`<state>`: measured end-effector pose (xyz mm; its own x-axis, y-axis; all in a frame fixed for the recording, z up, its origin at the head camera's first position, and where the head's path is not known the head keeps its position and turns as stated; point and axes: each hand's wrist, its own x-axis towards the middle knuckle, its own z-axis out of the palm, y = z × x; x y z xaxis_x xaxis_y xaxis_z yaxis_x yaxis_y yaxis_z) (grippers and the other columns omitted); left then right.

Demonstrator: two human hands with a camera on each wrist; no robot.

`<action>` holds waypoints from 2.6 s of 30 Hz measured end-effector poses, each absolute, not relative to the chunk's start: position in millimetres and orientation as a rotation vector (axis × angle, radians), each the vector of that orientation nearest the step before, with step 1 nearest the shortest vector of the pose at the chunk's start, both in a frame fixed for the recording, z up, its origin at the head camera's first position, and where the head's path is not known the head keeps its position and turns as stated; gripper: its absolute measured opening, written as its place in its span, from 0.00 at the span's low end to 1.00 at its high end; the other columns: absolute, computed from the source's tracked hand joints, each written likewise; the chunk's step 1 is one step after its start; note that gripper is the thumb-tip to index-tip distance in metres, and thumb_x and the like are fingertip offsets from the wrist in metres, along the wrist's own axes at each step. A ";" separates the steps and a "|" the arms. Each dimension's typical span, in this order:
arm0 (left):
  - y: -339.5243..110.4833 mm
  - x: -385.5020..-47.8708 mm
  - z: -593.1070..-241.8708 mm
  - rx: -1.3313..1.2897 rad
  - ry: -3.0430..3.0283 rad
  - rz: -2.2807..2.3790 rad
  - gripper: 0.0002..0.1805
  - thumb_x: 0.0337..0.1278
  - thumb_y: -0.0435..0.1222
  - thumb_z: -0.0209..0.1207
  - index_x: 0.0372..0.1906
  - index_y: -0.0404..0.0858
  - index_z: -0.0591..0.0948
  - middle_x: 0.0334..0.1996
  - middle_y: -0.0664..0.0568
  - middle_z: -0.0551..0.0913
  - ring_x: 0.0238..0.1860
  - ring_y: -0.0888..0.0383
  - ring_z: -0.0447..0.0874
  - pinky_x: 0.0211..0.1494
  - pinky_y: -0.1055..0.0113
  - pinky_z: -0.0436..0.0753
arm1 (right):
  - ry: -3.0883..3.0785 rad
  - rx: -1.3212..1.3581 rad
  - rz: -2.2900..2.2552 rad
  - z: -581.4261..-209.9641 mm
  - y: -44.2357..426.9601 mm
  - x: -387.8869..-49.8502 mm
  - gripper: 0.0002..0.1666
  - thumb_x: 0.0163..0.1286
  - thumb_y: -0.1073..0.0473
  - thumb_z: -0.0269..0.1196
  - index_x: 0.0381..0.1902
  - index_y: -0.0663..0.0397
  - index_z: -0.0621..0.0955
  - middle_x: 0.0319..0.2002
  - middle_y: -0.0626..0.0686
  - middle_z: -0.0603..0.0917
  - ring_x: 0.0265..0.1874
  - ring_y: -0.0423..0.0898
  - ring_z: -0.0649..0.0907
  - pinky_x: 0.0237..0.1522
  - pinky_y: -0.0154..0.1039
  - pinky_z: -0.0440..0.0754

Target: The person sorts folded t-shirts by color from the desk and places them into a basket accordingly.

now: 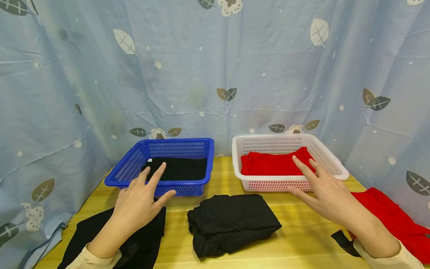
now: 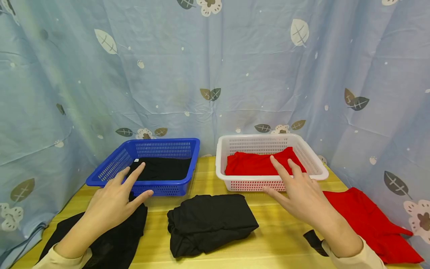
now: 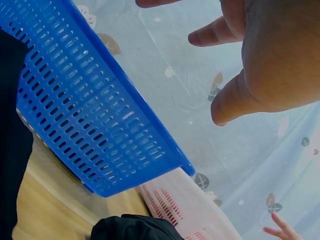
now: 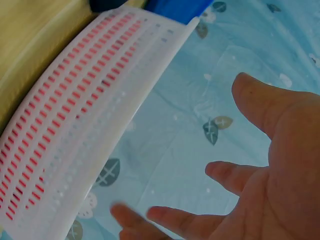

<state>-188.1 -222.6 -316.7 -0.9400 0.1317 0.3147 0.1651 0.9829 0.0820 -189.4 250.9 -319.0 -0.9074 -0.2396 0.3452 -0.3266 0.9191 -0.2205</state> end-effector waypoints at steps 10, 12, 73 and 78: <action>-215.5 -181.8 -315.0 -0.325 -2.825 -0.323 0.47 0.71 0.60 0.65 0.87 0.53 0.60 0.56 0.35 0.84 0.30 0.54 0.80 0.26 0.62 0.77 | -2.864 0.495 0.586 -319.8 241.5 -183.1 0.53 0.76 0.32 0.65 0.88 0.40 0.57 0.62 0.64 0.78 0.35 0.43 0.78 0.33 0.41 0.77; -213.5 -181.2 -315.2 -0.338 -2.862 -0.363 0.47 0.72 0.61 0.64 0.87 0.54 0.59 0.53 0.37 0.85 0.26 0.58 0.76 0.27 0.64 0.74 | -2.861 0.529 0.598 -320.6 240.4 -183.3 0.51 0.76 0.33 0.66 0.87 0.39 0.59 0.57 0.60 0.80 0.35 0.42 0.77 0.35 0.41 0.78; -177.1 -183.8 -374.8 -0.616 -3.200 -1.791 0.39 0.75 0.52 0.65 0.83 0.57 0.62 0.33 0.41 0.85 0.30 0.46 0.91 0.38 0.54 0.92 | -3.166 0.954 1.507 -380.4 200.9 -213.2 0.33 0.81 0.41 0.63 0.80 0.30 0.70 0.59 0.60 0.80 0.13 0.43 0.71 0.22 0.36 0.76; -173.4 -184.9 -377.0 -0.624 -3.192 -1.843 0.39 0.75 0.51 0.66 0.83 0.58 0.63 0.35 0.40 0.85 0.29 0.46 0.90 0.39 0.54 0.92 | -3.171 0.959 1.558 -382.0 197.6 -214.3 0.31 0.81 0.41 0.63 0.78 0.29 0.72 0.45 0.54 0.82 0.12 0.43 0.69 0.21 0.34 0.74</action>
